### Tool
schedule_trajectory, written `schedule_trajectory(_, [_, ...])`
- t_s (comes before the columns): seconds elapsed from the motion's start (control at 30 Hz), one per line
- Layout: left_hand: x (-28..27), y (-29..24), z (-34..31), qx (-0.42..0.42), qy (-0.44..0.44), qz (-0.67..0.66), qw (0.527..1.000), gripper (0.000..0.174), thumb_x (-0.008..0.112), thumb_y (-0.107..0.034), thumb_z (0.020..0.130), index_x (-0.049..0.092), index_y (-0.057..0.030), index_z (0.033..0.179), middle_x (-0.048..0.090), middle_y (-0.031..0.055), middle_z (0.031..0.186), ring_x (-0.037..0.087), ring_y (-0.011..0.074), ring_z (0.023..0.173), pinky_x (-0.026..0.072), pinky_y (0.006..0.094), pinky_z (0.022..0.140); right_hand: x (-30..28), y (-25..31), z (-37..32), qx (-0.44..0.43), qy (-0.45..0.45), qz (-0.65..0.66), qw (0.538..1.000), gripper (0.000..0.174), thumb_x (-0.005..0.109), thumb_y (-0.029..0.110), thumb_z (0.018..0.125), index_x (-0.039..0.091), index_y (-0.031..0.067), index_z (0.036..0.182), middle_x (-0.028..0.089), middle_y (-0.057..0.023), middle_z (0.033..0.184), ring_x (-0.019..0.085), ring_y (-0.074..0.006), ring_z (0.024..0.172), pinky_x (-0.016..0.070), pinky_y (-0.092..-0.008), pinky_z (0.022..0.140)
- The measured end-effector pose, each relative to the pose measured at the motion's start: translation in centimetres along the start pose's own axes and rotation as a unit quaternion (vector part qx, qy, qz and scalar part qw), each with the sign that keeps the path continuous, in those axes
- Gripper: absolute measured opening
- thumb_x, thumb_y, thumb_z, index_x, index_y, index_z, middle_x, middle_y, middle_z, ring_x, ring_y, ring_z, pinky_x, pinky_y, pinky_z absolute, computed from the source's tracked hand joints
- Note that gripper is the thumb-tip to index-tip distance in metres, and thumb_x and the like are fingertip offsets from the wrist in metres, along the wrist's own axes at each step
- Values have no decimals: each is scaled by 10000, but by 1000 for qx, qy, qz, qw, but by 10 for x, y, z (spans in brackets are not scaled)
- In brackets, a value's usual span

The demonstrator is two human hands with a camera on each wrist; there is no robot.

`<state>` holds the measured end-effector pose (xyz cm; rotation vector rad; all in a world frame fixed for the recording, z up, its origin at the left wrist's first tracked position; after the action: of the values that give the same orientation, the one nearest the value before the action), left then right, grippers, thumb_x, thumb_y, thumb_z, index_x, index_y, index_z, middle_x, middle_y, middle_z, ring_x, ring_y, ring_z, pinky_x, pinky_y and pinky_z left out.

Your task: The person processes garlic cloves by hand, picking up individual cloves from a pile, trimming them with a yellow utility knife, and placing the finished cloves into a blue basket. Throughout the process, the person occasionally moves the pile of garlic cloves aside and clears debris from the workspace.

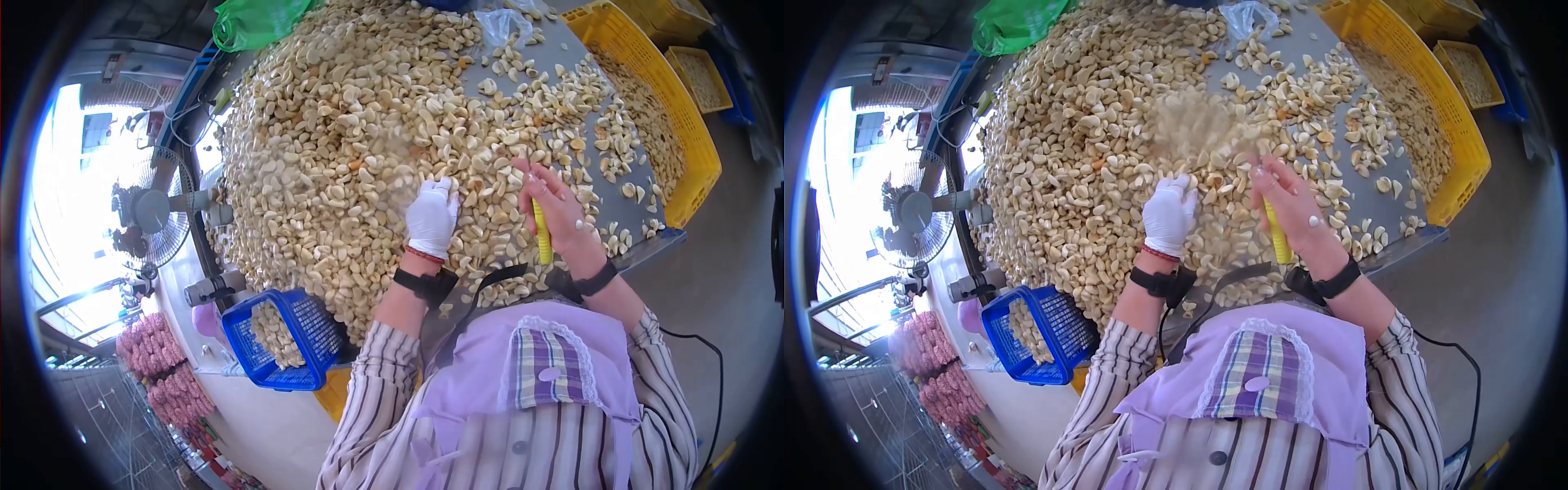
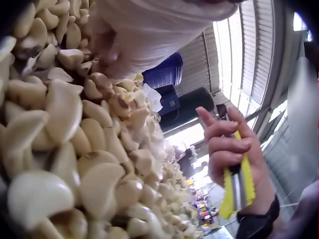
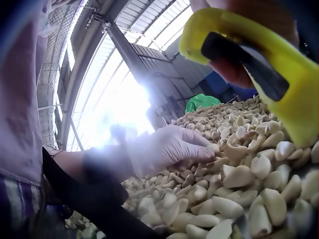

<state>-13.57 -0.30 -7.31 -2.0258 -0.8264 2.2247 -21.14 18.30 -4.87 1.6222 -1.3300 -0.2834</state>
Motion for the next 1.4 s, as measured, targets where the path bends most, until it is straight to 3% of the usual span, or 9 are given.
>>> schedule_trajectory(0.13, [0, 3, -3, 77, -57, -225, 970, 268, 659, -192, 815, 617, -65, 1047, 645, 85, 846, 606, 193, 639, 467, 294, 541, 3, -4, -5, -2, 22, -48, 999, 423, 505, 233, 926, 438, 71, 1311, 529, -8, 704, 470, -51, 483, 396, -176, 420])
schedule_trajectory(0.2, [2, -1, -19, -237, 159, -564, 775, 261, 685, -164, 811, 619, -44, 1033, 645, 34, 815, 560, 75, 591, 418, 194, 505, 14, -3, -9, 10, 57, -116, 992, 505, 564, 230, 888, 403, 97, 1347, 558, -20, 683, 476, -64, 460, 401, -209, 420])
schedule_trajectory(0.6, [-28, -23, -44, -204, 116, -668, 706, 215, 675, 3, 774, 577, -29, 962, 611, 32, 863, 561, 73, 697, 439, 164, 579, 47, -8, -24, 89, 209, -172, 959, 592, 562, 264, 876, 326, 141, 1405, 586, -32, 721, 493, -61, 518, 413, -209, 451])
schedule_trajectory(0.77, [-46, -19, -42, -110, 57, -854, 506, 218, 621, -69, 810, 570, -12, 1014, 587, 64, 879, 533, 92, 618, 386, 172, 486, 22, -9, -4, 73, 94, -96, 988, 405, 462, 164, 926, 450, 123, 1329, 506, 12, 646, 447, -43, 460, 384, -179, 400])
schedule_trajectory(0.87, [-47, -13, -29, -158, 46, -797, 581, 250, 586, -129, 846, 565, -6, 1063, 577, 47, 798, 511, 88, 578, 354, 183, 450, 0, -3, 3, 84, -22, 18, 996, 381, 430, 168, 934, 465, 117, 1310, 490, 4, 624, 424, -61, 407, 360, -178, 369])
schedule_trajectory(0.93, [-32, -1, -16, -208, 126, -548, 800, 283, 558, -237, 895, 602, -10, 1060, 586, 35, 665, 551, 105, 625, 400, 219, 479, -3, -4, 5, 73, 4, 36, 997, 366, 442, 198, 940, 475, 110, 1294, 493, 6, 623, 416, -66, 381, 351, -175, 358])
schedule_trajectory(1.07, [5, -24, 0, 61, 46, -132, 988, 226, 581, -254, 855, 621, -34, 893, 614, 79, 734, 608, 197, 646, 468, 329, 553, -1, -3, 4, 60, 5, 34, 998, 374, 471, 251, 943, 477, 107, 1288, 492, 11, 625, 433, -55, 388, 353, -174, 355])
schedule_trajectory(1.27, [11, -22, -12, 98, 81, 68, 990, 194, 610, -248, 814, 607, -55, 831, 624, 69, 784, 618, 212, 644, 487, 337, 561, -11, 0, 0, 39, -3, 11, 999, 389, 484, 281, 942, 481, 92, 1281, 497, 21, 637, 442, -46, 398, 357, -161, 363])
schedule_trajectory(1.4, [0, 3, -21, -257, 180, -483, 817, 173, 610, -156, 821, 604, -39, 949, 614, 7, 842, 501, 21, 618, 394, 175, 497, -5, -5, -1, 30, 31, -36, 998, 393, 488, 253, 935, 472, 90, 1293, 506, 12, 646, 441, -43, 421, 377, -173, 386])
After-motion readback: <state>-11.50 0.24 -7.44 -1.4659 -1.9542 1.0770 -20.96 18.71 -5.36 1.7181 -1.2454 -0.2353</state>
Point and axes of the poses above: each hand's wrist, its own z-axis towards the middle knuckle, its own x-axis out of the palm, y = z × x, the point moved 5 cm from there along z, towards the middle knuckle
